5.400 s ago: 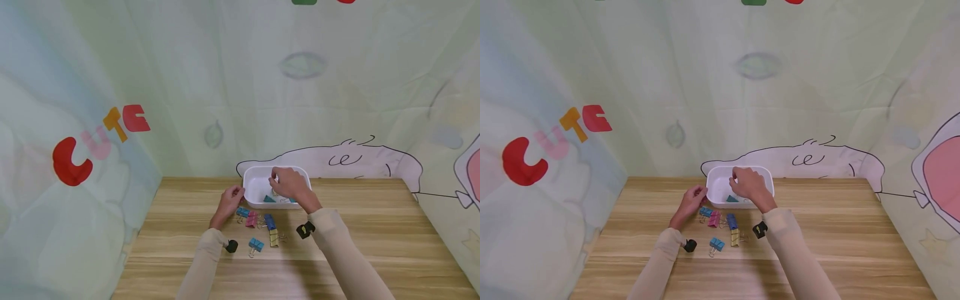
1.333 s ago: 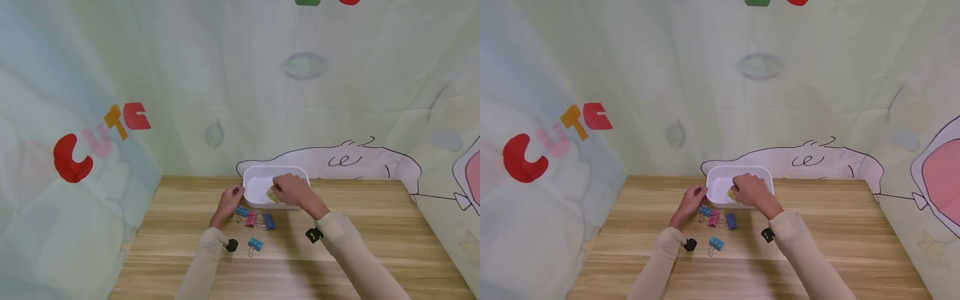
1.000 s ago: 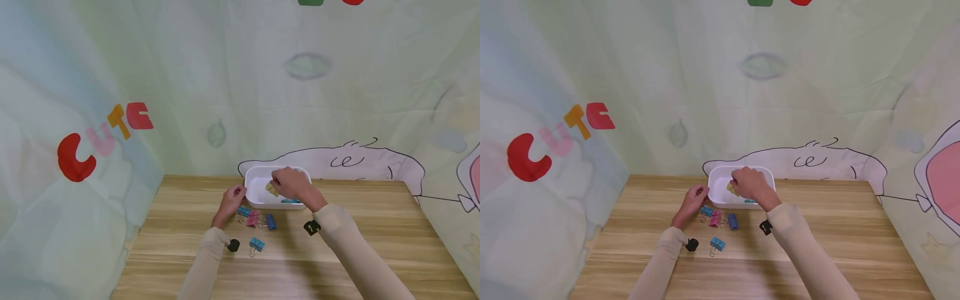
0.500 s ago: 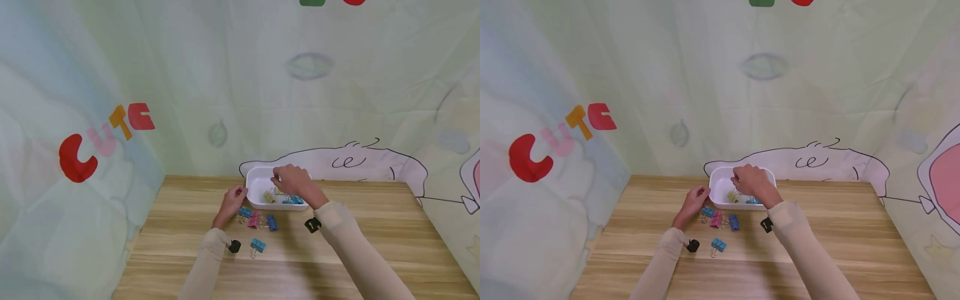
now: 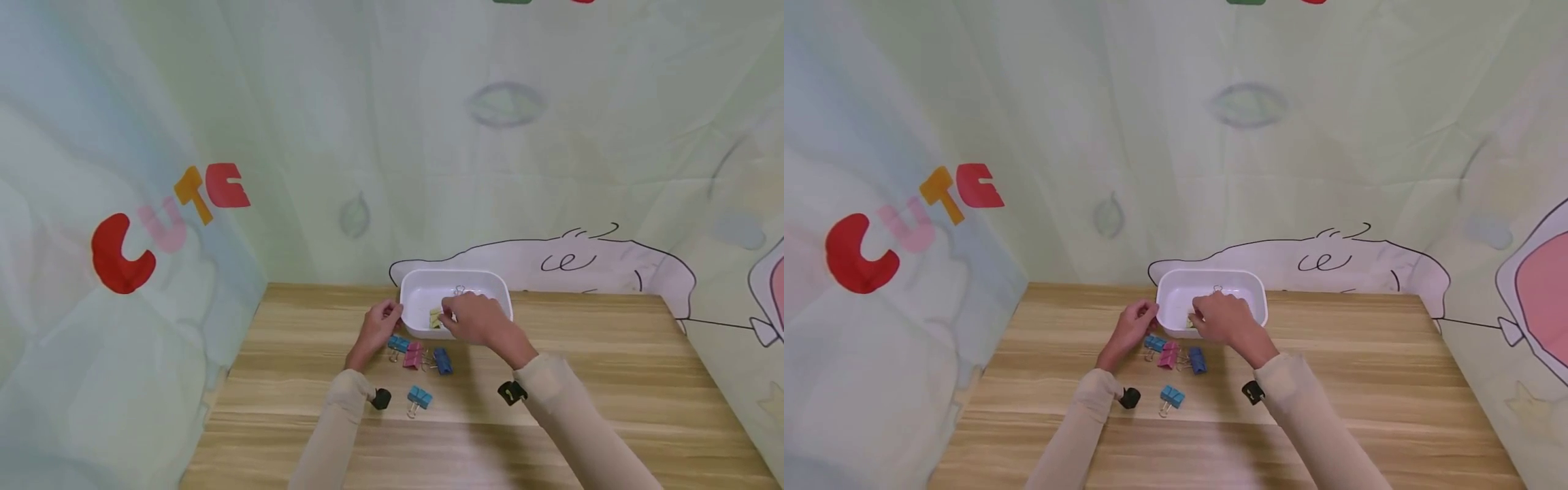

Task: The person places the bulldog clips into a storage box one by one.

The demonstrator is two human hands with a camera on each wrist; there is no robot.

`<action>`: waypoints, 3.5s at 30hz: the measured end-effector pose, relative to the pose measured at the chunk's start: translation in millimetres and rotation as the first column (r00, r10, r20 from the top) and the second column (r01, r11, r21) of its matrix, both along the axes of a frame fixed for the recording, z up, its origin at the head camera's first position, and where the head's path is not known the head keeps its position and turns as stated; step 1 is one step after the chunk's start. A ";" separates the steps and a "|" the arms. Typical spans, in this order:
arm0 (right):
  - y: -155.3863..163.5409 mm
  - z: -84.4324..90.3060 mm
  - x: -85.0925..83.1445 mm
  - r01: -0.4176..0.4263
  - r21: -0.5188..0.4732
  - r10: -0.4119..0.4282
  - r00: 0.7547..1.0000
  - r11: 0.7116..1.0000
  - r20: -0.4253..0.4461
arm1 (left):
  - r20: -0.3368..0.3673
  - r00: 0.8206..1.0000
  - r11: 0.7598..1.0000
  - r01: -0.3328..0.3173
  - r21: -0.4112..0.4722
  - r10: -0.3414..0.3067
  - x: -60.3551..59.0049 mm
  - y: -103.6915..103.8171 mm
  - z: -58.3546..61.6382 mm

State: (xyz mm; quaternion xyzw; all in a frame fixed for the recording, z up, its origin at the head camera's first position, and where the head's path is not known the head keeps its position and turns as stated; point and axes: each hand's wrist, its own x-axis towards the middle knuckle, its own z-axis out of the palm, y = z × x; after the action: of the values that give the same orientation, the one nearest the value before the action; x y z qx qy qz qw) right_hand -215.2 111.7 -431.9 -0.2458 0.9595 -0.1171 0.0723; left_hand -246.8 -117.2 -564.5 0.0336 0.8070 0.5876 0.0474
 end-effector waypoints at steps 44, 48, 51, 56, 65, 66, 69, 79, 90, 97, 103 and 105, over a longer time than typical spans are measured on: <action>-17.2 -85.6 33.3 0.021 0.104 -0.002 0.985 0.994 -0.172 | 0.016 1.000 1.000 -0.006 -0.017 0.006 1.1 2.0 4.3; -11.8 -83.2 32.8 0.021 0.090 -0.006 0.985 0.996 -0.170 | 0.016 1.000 1.000 -0.003 -0.022 0.004 1.8 1.7 4.5; -6.6 -80.6 32.8 0.021 0.088 -0.007 0.989 0.996 -0.151 | 0.013 1.000 1.000 0.000 -0.022 0.000 1.6 1.3 4.5; 0.7 -74.0 33.3 0.040 0.090 -0.030 0.994 0.995 -0.104 | 0.013 1.000 1.000 0.003 -0.011 -0.003 0.4 0.8 3.6; 12.7 -60.1 31.0 0.061 0.073 -0.048 0.986 0.995 -0.158 | 0.004 1.000 1.000 -0.001 -0.002 0.001 -1.5 0.8 -1.8; 14.0 -58.2 30.5 0.061 0.079 -0.048 0.986 0.995 -0.163 | 0.005 1.000 1.000 -0.001 -0.003 0.001 -1.4 0.9 -1.8; 18.0 -50.6 28.6 0.056 0.072 -0.043 0.984 0.996 -0.171 | 0.006 1.000 1.000 -0.003 -0.005 0.003 -1.2 1.1 -1.3; 34.2 -17.3 10.5 0.008 0.038 0.000 0.978 0.999 -0.210 | 0.005 1.000 1.000 -0.009 -0.009 0.009 -1.4 0.9 0.7; 51.1 15.9 -24.5 0.100 0.108 -0.090 0.992 0.989 -0.094 | 0.000 1.000 1.000 0.001 -0.014 -0.001 0.0 0.1 2.0; 64.0 22.9 -42.2 0.124 0.089 -0.117 0.990 0.988 -0.076 | -0.033 0.999 1.000 0.005 -0.013 -0.005 1.5 0.5 3.0; 71.7 27.4 -51.7 0.145 0.072 -0.140 0.987 0.987 -0.080 | -0.038 0.999 1.000 0.007 -0.011 -0.007 1.5 1.6 4.7; 73.3 29.1 -54.3 0.153 0.068 -0.148 0.986 0.986 -0.080 | -0.036 0.999 1.000 0.006 -0.013 -0.006 1.4 1.6 5.5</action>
State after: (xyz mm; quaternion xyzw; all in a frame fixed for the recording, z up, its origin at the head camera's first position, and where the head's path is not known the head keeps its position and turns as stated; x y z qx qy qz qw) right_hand -269.6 185.0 -402.8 -0.1741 0.9810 -0.0775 0.0365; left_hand -245.4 -115.6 -559.0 0.0461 0.8114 0.5816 0.0350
